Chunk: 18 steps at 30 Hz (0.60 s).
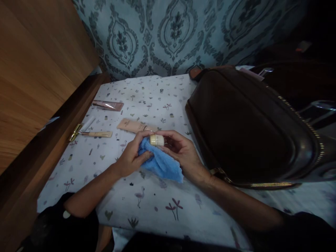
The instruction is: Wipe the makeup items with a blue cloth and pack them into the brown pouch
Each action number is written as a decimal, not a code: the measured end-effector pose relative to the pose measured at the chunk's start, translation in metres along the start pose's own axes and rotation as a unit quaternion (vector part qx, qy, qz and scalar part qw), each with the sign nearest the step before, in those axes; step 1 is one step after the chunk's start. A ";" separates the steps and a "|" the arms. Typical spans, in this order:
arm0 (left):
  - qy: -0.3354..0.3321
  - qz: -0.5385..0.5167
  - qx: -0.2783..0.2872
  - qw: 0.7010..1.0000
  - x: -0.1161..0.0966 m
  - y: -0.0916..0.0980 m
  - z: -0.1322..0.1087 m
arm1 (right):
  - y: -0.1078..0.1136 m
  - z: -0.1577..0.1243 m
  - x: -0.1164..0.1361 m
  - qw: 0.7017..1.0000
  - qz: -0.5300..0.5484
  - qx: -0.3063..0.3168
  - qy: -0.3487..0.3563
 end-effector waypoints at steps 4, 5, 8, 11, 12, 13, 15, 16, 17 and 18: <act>-0.079 0.067 -0.008 0.995 -0.004 0.000 -0.001 | 0.000 0.000 0.002 0.999 -0.036 0.003 -0.004; -0.101 0.088 -0.005 0.991 -0.004 0.000 -0.001 | 0.001 0.000 0.002 0.999 -0.036 0.004 -0.013; -0.130 0.152 0.014 0.980 -0.005 0.001 -0.003 | 0.000 0.001 -0.002 0.998 0.002 0.010 -0.064; -0.126 0.167 0.021 0.978 -0.005 0.002 -0.004 | -0.001 0.002 -0.003 0.994 0.044 0.020 -0.098; -0.120 0.159 0.019 0.980 -0.005 0.003 -0.004 | -0.001 0.002 -0.002 0.994 0.045 0.022 -0.093; -0.113 0.148 0.014 0.982 -0.006 0.003 -0.004 | -0.001 0.001 0.000 0.995 0.044 0.022 -0.085; -0.089 0.126 0.003 0.988 -0.005 0.003 -0.004 | -0.001 0.001 0.002 0.996 0.048 0.023 -0.068; -0.076 0.116 -0.002 0.990 -0.005 0.002 -0.004 | -0.001 0.001 0.003 0.996 0.059 0.023 -0.063; -0.065 0.106 -0.005 0.992 -0.004 0.002 -0.003 | -0.001 0.001 0.004 0.995 0.072 0.025 -0.063; -0.056 0.096 -0.005 0.994 -0.004 0.002 -0.003 | -0.001 0.001 0.004 0.994 0.085 0.027 -0.065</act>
Point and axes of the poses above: each hand's wrist, its own z-axis towards the middle knuckle, its own y-axis out of the back of the hand, x = y × z, the point moved 1 cm from there along z, towards the middle knuckle, and after that the axes turned 10 degrees about y, right-handed, at the moved point
